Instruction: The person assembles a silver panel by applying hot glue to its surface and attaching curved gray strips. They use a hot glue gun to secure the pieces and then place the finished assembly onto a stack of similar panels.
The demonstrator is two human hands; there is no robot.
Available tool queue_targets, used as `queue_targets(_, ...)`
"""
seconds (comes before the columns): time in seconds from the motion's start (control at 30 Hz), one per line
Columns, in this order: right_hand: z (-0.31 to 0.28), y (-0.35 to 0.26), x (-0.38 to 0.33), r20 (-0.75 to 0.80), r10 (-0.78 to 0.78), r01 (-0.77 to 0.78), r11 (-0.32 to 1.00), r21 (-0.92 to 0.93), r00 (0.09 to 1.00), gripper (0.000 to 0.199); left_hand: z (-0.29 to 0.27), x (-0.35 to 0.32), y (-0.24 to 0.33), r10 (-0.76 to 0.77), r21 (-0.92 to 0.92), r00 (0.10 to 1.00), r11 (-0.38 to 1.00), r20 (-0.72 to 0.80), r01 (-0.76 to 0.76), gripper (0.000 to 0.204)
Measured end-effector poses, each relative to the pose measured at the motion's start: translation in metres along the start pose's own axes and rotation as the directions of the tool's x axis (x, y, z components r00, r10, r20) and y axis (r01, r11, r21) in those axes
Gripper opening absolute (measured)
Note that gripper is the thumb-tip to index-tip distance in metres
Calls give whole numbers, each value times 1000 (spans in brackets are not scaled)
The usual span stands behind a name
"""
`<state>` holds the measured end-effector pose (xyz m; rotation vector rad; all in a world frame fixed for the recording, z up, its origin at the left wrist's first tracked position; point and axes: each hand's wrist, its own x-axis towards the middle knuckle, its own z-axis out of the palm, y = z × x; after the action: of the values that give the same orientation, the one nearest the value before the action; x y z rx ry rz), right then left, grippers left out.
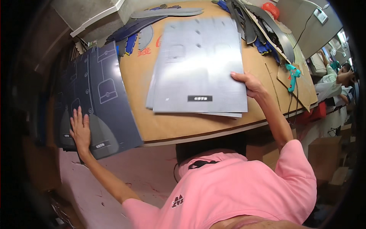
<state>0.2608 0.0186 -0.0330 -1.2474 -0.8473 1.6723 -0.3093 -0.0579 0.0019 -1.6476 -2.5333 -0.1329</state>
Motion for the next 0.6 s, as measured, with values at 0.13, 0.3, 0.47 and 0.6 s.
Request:
queue_targets(0.13,-26,10,-6,4,26,-26,994,107,1000,46,10,41,-40,143,-77,989,986,-27,-145,57)
queue_targets(0.3,-28,1,-1,36,44,-47,996,76,998,46,-4,71,-62,187,-10,979,982,-87,-188,52)
queue_targets(0.47,-24,4,-2,5,-2,2,999,49,1000,44,-40,44,-2,271,305,813,945,-515,-122,44)
queue_targets(0.6,-33,11,-8,-62,-60,59,998,-22,996,43,-43,-33,173,423,-496,801,631,-424,-597,53)
